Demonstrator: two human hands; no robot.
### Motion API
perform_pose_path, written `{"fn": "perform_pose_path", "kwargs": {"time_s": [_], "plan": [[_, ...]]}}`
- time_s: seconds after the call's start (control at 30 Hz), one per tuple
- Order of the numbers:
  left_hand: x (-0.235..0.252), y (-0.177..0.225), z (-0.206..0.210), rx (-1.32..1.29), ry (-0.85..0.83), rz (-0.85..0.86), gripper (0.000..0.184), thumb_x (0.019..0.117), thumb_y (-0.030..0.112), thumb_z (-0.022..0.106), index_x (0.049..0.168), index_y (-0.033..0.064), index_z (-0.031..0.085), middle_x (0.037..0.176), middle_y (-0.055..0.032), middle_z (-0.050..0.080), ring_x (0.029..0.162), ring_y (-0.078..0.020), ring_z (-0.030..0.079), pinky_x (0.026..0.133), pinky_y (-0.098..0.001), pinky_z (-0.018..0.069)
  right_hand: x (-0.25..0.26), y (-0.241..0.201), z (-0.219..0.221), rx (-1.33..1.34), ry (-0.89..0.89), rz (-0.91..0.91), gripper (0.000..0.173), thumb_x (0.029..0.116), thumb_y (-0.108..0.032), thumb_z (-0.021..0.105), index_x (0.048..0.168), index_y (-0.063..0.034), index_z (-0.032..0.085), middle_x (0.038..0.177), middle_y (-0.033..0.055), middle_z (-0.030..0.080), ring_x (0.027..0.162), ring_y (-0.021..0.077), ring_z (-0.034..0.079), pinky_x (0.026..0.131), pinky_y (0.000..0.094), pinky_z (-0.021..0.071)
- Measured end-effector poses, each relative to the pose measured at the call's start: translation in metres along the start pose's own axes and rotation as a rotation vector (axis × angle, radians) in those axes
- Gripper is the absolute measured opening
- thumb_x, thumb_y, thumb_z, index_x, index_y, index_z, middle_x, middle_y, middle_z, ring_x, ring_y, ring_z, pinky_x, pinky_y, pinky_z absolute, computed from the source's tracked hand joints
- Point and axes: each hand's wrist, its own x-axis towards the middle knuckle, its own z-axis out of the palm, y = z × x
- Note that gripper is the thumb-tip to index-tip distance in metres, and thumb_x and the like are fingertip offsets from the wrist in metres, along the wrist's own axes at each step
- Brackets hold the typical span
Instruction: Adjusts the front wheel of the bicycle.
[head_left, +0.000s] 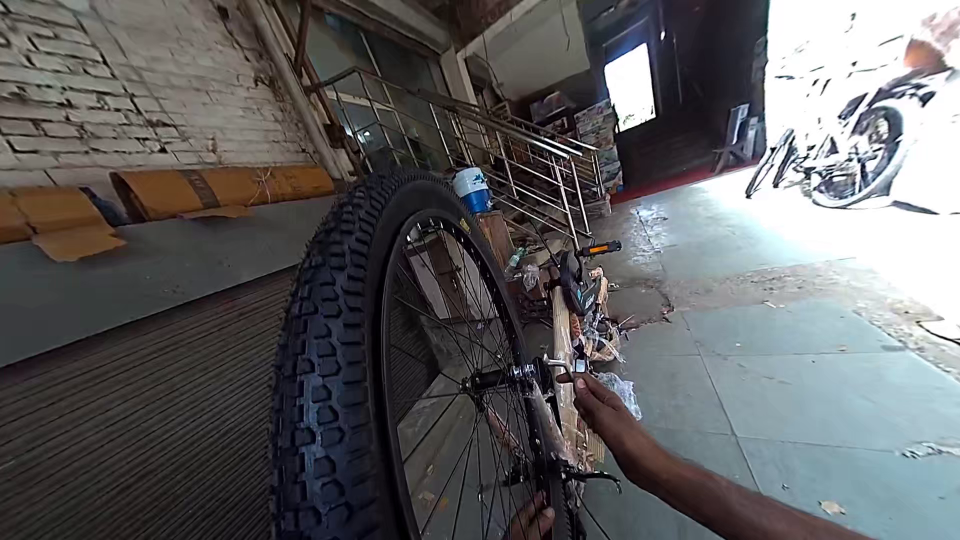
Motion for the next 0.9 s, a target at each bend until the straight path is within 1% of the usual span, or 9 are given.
{"fn": "perform_pose_path", "kwargs": {"time_s": [0.07, 0.13, 0.2, 0.33, 0.47, 0.6, 0.7, 0.83, 0.9], "plan": [[0.014, -0.009, 0.007, 0.041, 0.076, 0.028, 0.068, 0.0986, 0.017, 0.063, 0.156, -0.003, 0.032, 0.153, -0.0257, 0.044, 0.138, -0.0315, 0.05, 0.113, -0.0461, 0.0423, 0.002, 0.009, 0.006, -0.038, -0.009, -0.025, 0.036, 0.1105, -0.032, 0.04, 0.129, -0.0147, 0.066, 0.087, 0.0004, 0.058, 0.071, 0.0112, 0.051, 0.067, 0.0318, 0.0444], [0.017, -0.016, 0.012, 0.071, 0.207, -0.027, 0.074, 0.0899, 0.015, 0.075, 0.149, -0.0054, 0.037, 0.136, -0.0283, 0.057, 0.122, -0.0339, 0.06, 0.104, -0.0479, 0.0499, 0.001, 0.021, 0.01, -0.05, -0.023, -0.072, 0.035, 0.1099, -0.032, 0.042, 0.13, -0.0152, 0.065, 0.098, 0.0011, 0.064, 0.077, 0.0109, 0.055, 0.07, 0.0314, 0.0457], [0.024, -0.024, 0.016, -0.027, 0.244, -0.071, 0.067, 0.0906, 0.015, 0.076, 0.145, -0.0061, 0.043, 0.128, -0.0252, 0.063, 0.113, -0.0289, 0.064, 0.1, -0.0442, 0.0524, 0.006, 0.03, 0.01, -0.052, -0.065, -0.133, 0.033, 0.1097, -0.03, 0.042, 0.127, -0.0143, 0.065, 0.094, 0.0004, 0.062, 0.072, 0.0098, 0.052, 0.067, 0.0294, 0.0444], [0.038, -0.035, 0.017, -0.187, 0.173, 0.007, 0.063, 0.0962, 0.013, 0.066, 0.151, -0.0013, 0.039, 0.137, -0.0217, 0.059, 0.12, -0.0249, 0.062, 0.104, -0.0412, 0.0503, 0.021, 0.034, -0.002, -0.176, -0.191, -0.176, 0.034, 0.11, -0.031, 0.038, 0.127, -0.016, 0.064, 0.093, -0.0014, 0.06, 0.071, 0.0081, 0.052, 0.065, 0.0278, 0.0444], [0.06, -0.047, 0.012, -0.172, 0.161, 0.017, 0.067, 0.0951, 0.014, 0.068, 0.153, 0.0016, 0.038, 0.143, -0.0208, 0.056, 0.126, -0.0271, 0.059, 0.106, -0.0433, 0.049, 0.036, 0.028, -0.016, -0.254, -0.239, -0.188, 0.033, 0.1108, -0.029, 0.039, 0.128, -0.0172, 0.064, 0.096, 0.0011, 0.062, 0.079, 0.0111, 0.055, 0.075, 0.0325, 0.0474], [0.065, -0.043, 0.01, -0.169, 0.177, 0.006, 0.069, 0.0901, 0.011, 0.074, 0.151, 0.0015, 0.042, 0.139, -0.02, 0.059, 0.122, -0.0262, 0.062, 0.104, -0.0421, 0.0509, 0.028, 0.027, -0.019, -0.137, -0.178, -0.111, 0.033, 0.1102, -0.032, 0.04, 0.129, -0.0157, 0.061, 0.071, -0.0007, 0.047, 0.058, 0.011, 0.044, 0.056, 0.0302, 0.0404], [0.064, -0.039, 0.008, -0.202, 0.127, 0.001, 0.072, 0.0903, 0.013, 0.073, 0.153, 0.0053, 0.04, 0.141, -0.0179, 0.058, 0.121, -0.0246, 0.062, 0.102, -0.0417, 0.0522, 0.025, 0.002, -0.013, 0.118, 0.0, -0.074, 0.025, 0.1108, -0.032, 0.034, 0.107, -0.0145, 0.051, 0.062, -0.005, 0.04, 0.047, 0.005, 0.035, 0.045, 0.0222, 0.0328], [0.066, -0.034, 0.01, -0.125, 0.072, -0.047, 0.079, 0.0974, 0.012, 0.061, 0.163, 0.0133, 0.017, 0.157, -0.0158, 0.042, 0.135, -0.0239, 0.051, 0.11, -0.0424, 0.0462, 0.058, -0.067, 0.001, 0.403, -0.037, -0.189, 0.037, 0.1129, -0.036, 0.027, 0.094, -0.0158, 0.052, 0.064, -0.0069, 0.044, 0.047, 0.0023, 0.037, 0.044, 0.0174, 0.0341], [0.053, -0.004, 0.035, -0.142, 0.278, -0.135, 0.065, 0.1005, 0.001, 0.052, 0.159, 0.014, 0.028, 0.152, -0.0114, 0.046, 0.131, -0.0202, 0.051, 0.111, -0.0383, 0.0403, 0.079, -0.098, 0.009, 0.459, -0.133, -0.262, 0.041, 0.1125, -0.04, 0.026, 0.089, -0.0178, 0.051, 0.062, -0.008, 0.041, 0.045, 0.0016, 0.034, 0.042, 0.016, 0.0306]]}}
